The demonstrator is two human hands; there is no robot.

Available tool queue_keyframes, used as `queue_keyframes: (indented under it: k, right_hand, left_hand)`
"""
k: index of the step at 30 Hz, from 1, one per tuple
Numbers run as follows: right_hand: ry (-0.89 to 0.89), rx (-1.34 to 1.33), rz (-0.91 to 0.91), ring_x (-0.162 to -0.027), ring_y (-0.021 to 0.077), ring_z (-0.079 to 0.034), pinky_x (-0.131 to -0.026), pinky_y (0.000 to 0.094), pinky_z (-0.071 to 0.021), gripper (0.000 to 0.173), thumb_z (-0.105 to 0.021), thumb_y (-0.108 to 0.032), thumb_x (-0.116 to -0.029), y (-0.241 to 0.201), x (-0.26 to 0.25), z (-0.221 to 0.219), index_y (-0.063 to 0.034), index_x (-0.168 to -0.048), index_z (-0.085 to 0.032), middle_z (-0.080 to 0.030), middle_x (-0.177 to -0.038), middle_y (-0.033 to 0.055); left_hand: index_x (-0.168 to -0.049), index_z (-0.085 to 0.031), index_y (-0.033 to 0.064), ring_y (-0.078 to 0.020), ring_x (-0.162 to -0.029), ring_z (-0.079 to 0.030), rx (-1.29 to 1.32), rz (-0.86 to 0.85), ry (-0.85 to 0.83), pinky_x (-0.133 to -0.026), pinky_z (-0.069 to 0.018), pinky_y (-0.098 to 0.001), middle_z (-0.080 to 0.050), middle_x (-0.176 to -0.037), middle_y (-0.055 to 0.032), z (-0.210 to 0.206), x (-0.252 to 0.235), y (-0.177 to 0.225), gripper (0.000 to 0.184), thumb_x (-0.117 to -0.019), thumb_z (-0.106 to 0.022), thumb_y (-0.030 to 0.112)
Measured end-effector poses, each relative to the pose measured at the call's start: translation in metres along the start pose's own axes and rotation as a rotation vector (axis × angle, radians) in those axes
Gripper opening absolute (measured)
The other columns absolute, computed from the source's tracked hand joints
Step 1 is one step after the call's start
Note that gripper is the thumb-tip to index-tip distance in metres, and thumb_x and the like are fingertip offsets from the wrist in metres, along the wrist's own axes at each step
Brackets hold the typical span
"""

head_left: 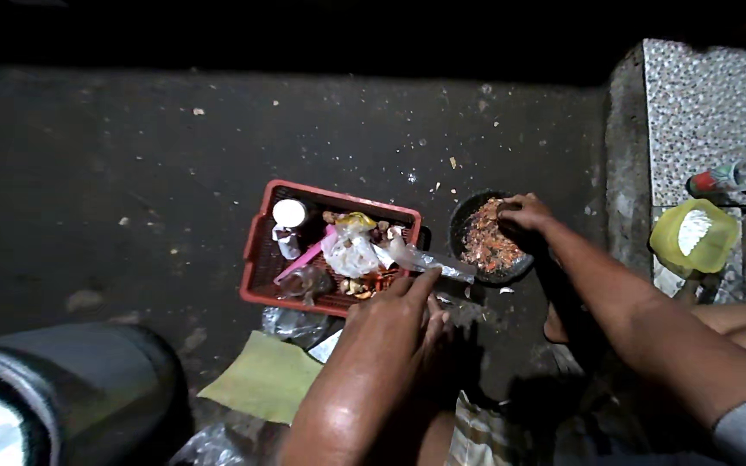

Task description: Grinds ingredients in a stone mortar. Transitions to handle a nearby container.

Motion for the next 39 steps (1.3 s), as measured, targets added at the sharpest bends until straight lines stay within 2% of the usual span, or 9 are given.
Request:
queue_keyframes:
  k: [3, 6, 10, 16, 22, 27, 30, 34, 39]
  right_hand:
    - [-0.01, 0.046, 0.035, -0.126, 0.0407, -0.058, -0.099, 0.0662, -0.0499, 0.055, -0.082, -0.046, -0.085, 0.016, 0.038, -0.043, -0.0206, -0.132, -0.068, -0.054, -0.145, 0.0207]
    - [-0.062, 0.252, 0.122, -0.123, 0.0371, -0.063, -0.098, 0.0602, -0.0523, 0.061, -0.068, -0.055, -0.0929, 0.011, 0.055, -0.076, -0.0251, -0.145, -0.059, -0.046, -0.157, 0.0138]
    - [0.063, 0.317, 0.203, -0.105, 0.0395, -0.069, -0.082, 0.0625, -0.0572, 0.057, -0.071, -0.05, -0.0927, -0.004, 0.03, -0.059, -0.0282, -0.144, -0.06, -0.046, -0.156, 0.0132]
    - [-0.006, 0.218, 0.204, -0.121, 0.0384, -0.062, -0.095, 0.0625, -0.0528, 0.057, -0.072, -0.049, -0.0911, 0.005, 0.06, -0.084, -0.0242, -0.142, -0.062, -0.049, -0.152, 0.0151]
    - [0.03, 0.351, 0.182, -0.104, 0.0415, -0.069, -0.081, 0.0626, -0.057, 0.057, -0.071, -0.049, -0.0931, -0.015, 0.03, -0.068, -0.0277, -0.145, -0.058, -0.039, -0.161, 0.0147]
    - [-0.112, 0.255, 0.109, -0.122, 0.0448, -0.06, -0.097, 0.0644, -0.0514, 0.061, -0.074, -0.047, -0.0911, -0.006, 0.062, -0.092, -0.0217, -0.145, -0.058, -0.037, -0.161, 0.0211]
    - [-0.102, 0.433, 0.241, -0.128, 0.0413, -0.058, -0.098, 0.0589, -0.0521, 0.054, -0.059, -0.048, -0.0994, 0.008, 0.086, -0.117, -0.0276, -0.149, -0.055, -0.039, -0.162, 0.0142]
    - [0.054, 0.343, 0.145, -0.107, 0.0431, -0.067, -0.083, 0.0623, -0.0565, 0.056, -0.071, -0.047, -0.0932, -0.01, 0.036, -0.064, -0.0255, -0.143, -0.059, -0.038, -0.16, 0.0183]
    - [0.004, -0.028, 0.019, -0.134, 0.0434, -0.051, -0.102, 0.0682, -0.0463, 0.061, -0.076, -0.047, -0.0914, 0.026, 0.033, -0.026, -0.023, -0.145, -0.059, -0.043, -0.155, 0.0219]
  left_hand:
    - [-0.148, -0.054, 0.0141, -0.0387, -0.102, -0.069, -0.013, -0.017, 0.027, -0.083, -0.0521, -0.0649, -0.067, -0.124, -0.0164, 0.005, -0.003, -0.001, 0.052, -0.1032, -0.049, 0.04]
    - [-0.146, -0.055, 0.0136, -0.0388, -0.102, -0.069, -0.019, -0.047, 0.065, -0.082, -0.0519, -0.0655, -0.067, -0.125, -0.0159, 0.013, -0.014, 0.004, 0.052, -0.1028, -0.048, 0.041]
    - [-0.147, -0.055, 0.0144, -0.0335, -0.094, -0.07, -0.05, -0.07, 0.049, -0.08, -0.0544, -0.0598, -0.067, -0.122, -0.0133, 0.005, -0.015, 0.006, 0.052, -0.1038, -0.048, 0.043]
    - [-0.146, -0.056, 0.0131, -0.036, -0.095, -0.07, -0.029, -0.065, 0.048, -0.078, -0.0536, -0.062, -0.069, -0.117, -0.0149, 0.003, -0.003, 0.006, 0.053, -0.1026, -0.046, 0.042]
    - [-0.149, -0.052, 0.0137, -0.0363, -0.105, -0.068, -0.044, -0.001, -0.027, -0.087, -0.0526, -0.0609, -0.066, -0.127, -0.0158, -0.002, -0.011, 0.002, 0.05, -0.105, -0.051, 0.039]
    - [-0.149, -0.052, 0.0159, -0.0337, -0.095, -0.069, -0.029, -0.028, -0.003, -0.082, -0.0532, -0.06, -0.066, -0.125, -0.0141, 0.002, -0.01, 0.009, 0.051, -0.1047, -0.05, 0.042]
    - [-0.148, -0.054, 0.0151, -0.0347, -0.101, -0.069, -0.03, -0.044, 0.031, -0.084, -0.054, -0.0609, -0.067, -0.124, -0.0139, 0.003, -0.008, 0.005, 0.052, -0.1041, -0.048, 0.042]
    - [-0.15, -0.051, 0.0147, -0.0349, -0.101, -0.068, -0.03, -0.001, -0.052, -0.085, -0.0525, -0.0593, -0.065, -0.126, -0.015, 0.001, -0.015, 0.009, 0.05, -0.1051, -0.053, 0.037]
    - [-0.15, -0.051, 0.0157, -0.0339, -0.1, -0.069, 0.005, -0.034, -0.019, -0.085, -0.0536, -0.0596, -0.065, -0.128, -0.0144, 0.001, -0.009, 0.003, 0.05, -0.1053, -0.051, 0.038]
Point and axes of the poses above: each hand's wrist, its own x-axis away from the middle knuckle, its own z-axis out of the back of the hand, y = z × x, the point moved 10 cm from there along -x, towards the middle knuckle
